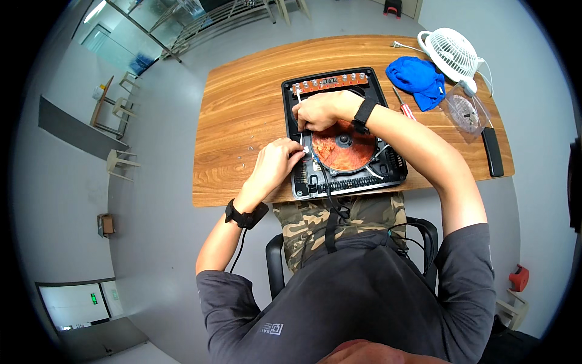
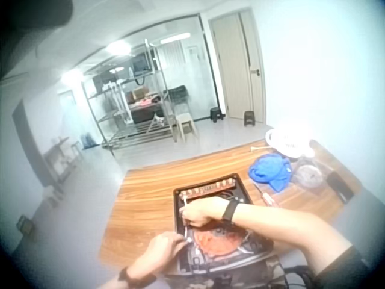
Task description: The person uses a screwdriver to remove screws from a disassembled electronic device on a wooden table, then handles internal components and wires. The person continues to manipulate the device's internal parts and wires throughout the clip.
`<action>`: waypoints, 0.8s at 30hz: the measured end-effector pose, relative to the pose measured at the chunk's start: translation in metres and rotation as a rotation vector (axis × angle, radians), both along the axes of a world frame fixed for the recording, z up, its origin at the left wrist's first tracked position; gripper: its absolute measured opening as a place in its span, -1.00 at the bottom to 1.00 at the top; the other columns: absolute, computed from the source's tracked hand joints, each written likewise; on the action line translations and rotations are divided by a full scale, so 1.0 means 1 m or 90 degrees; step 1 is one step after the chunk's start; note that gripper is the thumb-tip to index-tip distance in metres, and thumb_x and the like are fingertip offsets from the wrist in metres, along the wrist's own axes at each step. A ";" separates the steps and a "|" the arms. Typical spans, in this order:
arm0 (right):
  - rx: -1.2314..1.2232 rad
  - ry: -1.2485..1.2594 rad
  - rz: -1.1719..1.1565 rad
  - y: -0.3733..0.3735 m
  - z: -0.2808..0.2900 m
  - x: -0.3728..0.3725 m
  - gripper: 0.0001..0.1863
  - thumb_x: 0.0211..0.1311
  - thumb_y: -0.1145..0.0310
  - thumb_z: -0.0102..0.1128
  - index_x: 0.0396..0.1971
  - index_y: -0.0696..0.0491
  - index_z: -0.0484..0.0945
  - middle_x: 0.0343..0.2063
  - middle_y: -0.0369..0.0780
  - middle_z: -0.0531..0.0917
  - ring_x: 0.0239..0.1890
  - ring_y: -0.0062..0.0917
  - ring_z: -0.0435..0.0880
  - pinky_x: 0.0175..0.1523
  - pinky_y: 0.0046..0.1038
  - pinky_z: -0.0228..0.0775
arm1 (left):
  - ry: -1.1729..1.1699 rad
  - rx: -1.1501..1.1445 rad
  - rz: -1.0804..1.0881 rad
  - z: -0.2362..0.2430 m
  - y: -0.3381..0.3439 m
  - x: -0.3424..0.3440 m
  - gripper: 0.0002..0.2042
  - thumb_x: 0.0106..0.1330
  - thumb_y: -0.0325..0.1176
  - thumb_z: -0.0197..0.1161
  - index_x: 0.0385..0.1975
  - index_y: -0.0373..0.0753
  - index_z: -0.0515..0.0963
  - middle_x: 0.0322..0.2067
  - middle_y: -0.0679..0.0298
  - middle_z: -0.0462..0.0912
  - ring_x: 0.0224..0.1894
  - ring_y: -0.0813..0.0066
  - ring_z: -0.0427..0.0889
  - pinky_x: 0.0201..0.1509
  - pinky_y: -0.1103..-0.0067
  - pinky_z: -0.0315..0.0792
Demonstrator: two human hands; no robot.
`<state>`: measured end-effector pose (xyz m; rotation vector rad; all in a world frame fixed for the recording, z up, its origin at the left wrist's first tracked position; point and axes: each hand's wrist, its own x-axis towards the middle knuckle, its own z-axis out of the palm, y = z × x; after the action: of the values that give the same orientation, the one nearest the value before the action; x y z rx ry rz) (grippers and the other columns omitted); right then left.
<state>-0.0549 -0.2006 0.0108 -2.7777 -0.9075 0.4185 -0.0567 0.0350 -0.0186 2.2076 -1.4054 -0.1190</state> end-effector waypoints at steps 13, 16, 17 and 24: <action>-0.070 0.052 -0.062 0.012 -0.005 -0.001 -0.68 0.17 0.42 0.13 -0.13 0.01 0.78 0.00 -0.19 0.69 0.01 -0.21 0.69 0.10 -0.25 0.53 | -0.097 -0.007 -0.127 0.001 -0.006 0.002 -0.90 0.25 -0.39 0.33 -0.35 -0.27 0.68 -0.34 0.17 0.54 -0.19 0.14 0.54 -0.04 0.32 0.46; -0.057 0.066 -0.079 0.011 -0.006 -0.001 -0.67 0.16 0.43 0.12 -0.13 0.02 0.78 0.01 -0.18 0.69 0.00 -0.20 0.69 0.09 -0.24 0.54 | -0.103 0.005 -0.128 0.001 -0.007 0.006 -0.90 0.25 -0.39 0.33 -0.35 -0.28 0.68 -0.35 0.16 0.54 -0.18 0.14 0.54 -0.01 0.32 0.43; -0.046 0.065 -0.078 0.010 -0.007 -0.001 -0.67 0.16 0.43 0.12 -0.13 0.03 0.77 0.02 -0.18 0.69 0.00 -0.19 0.69 0.09 -0.24 0.54 | -0.098 0.011 -0.129 0.000 -0.009 0.006 -0.90 0.25 -0.40 0.33 -0.36 -0.29 0.68 -0.35 0.16 0.54 -0.17 0.14 0.54 -0.01 0.32 0.43; 0.029 0.031 -0.071 0.003 -0.017 -0.001 -0.66 0.10 0.46 0.09 -0.16 0.07 0.77 -0.16 -0.06 0.74 -0.12 -0.15 0.74 -0.02 -0.20 0.57 | -0.058 0.006 -0.138 -0.009 -0.017 0.010 -0.91 0.22 -0.45 0.34 -0.37 -0.34 0.67 -0.37 0.08 0.56 -0.20 0.08 0.55 -0.03 0.28 0.47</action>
<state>-0.0557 -0.1973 -0.0060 -2.7479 -0.7375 0.4387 -0.0471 0.0178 -0.0274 2.0854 -1.6943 -0.1017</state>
